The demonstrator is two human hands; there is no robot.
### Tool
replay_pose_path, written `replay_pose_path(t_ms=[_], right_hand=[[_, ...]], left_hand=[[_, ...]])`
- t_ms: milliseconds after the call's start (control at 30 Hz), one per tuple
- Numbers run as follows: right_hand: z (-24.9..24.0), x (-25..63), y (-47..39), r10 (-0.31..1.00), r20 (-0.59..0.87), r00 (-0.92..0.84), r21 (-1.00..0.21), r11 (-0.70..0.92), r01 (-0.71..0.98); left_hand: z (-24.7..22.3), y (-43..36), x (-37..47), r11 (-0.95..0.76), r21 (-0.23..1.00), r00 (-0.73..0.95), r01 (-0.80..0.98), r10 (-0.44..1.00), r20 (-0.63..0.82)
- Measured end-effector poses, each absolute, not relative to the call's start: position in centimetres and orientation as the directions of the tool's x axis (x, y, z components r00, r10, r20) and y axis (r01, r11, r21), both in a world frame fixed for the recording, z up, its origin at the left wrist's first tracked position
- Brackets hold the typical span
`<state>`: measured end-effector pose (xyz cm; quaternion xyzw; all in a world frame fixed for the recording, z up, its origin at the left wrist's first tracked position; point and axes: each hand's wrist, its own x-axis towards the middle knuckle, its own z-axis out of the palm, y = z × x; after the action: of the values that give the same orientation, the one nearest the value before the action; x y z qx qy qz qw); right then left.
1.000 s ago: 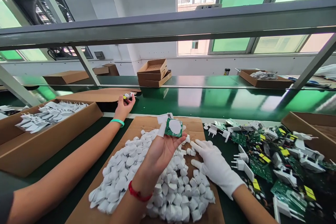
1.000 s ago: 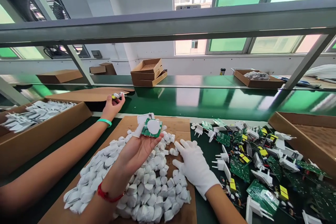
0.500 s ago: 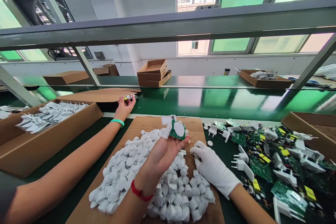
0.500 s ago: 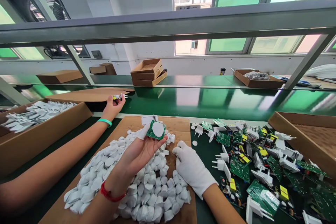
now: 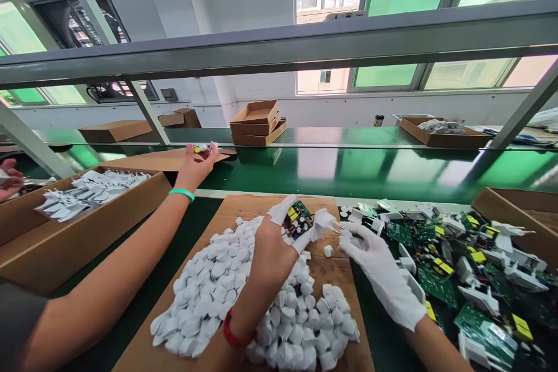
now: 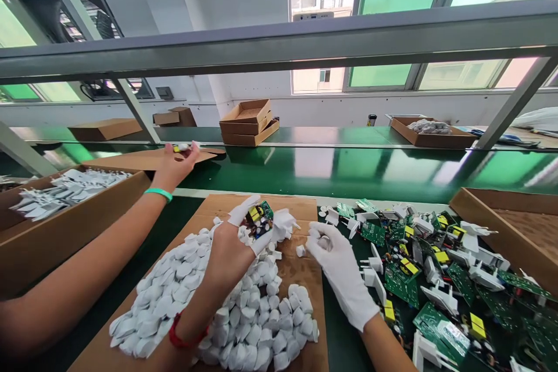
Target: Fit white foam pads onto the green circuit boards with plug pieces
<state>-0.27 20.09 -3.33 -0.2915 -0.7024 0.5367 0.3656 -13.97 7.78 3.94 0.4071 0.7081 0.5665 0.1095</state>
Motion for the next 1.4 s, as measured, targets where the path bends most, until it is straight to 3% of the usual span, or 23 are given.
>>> replay_pose_path(t_ms=[67,200,333,433,633,733,800,1000,1200,1400], right_hand=[[-2.4,0.0,20.3,0.854,0.156,-0.496,-0.986,0.11,-0.122],[-0.4,0.9,19.5,0.899,0.056,-0.435,-0.901,-0.143,-0.409],[0.5,2.0,17.8,0.72,0.133,-0.681,-0.891,-0.214,-0.401],[0.6,2.2,17.2,0.575,0.172,-0.8,-0.947,-0.127,-0.295],[0.0,1.5,18.5,0.74,0.223,-0.635,-0.972,0.115,-0.207],[-1.1,1.6,18.8,0.831,0.373,-0.413,-0.926,0.301,-0.23],[-1.8,1.7,18.9,0.836,0.476,-0.271,-0.879,0.45,-0.157],[-1.8,1.6,18.9,0.665,0.573,-0.479,-0.759,0.651,-0.003],[-1.3,1.7,18.8,0.63,0.587,-0.509,-0.737,0.676,-0.013],[-0.6,2.1,19.0,0.61,0.499,-0.616,-0.828,0.545,-0.131]], left_hand=[[3.7,7.7,-14.0,0.116,0.753,-0.579,0.648,0.717,0.388],[3.0,7.7,-13.9,0.185,0.611,-0.432,0.77,0.856,0.284],[2.6,7.8,-13.6,0.177,0.571,-0.414,0.801,0.853,0.317],[2.8,7.8,-13.4,0.211,0.529,-0.408,0.822,0.866,0.289],[3.2,7.6,-13.4,0.144,0.518,-0.342,0.843,0.887,0.311],[3.0,7.6,-13.4,0.075,0.519,-0.263,0.852,0.918,0.298],[2.7,7.6,-13.4,0.025,0.507,-0.197,0.861,0.937,0.289],[2.0,7.5,-13.4,-0.061,0.446,-0.106,0.893,0.934,0.341],[2.3,7.5,-13.1,-0.187,0.365,-0.009,0.912,0.881,0.474],[2.8,7.2,-12.9,-0.237,0.447,-0.022,0.862,0.865,0.501]])
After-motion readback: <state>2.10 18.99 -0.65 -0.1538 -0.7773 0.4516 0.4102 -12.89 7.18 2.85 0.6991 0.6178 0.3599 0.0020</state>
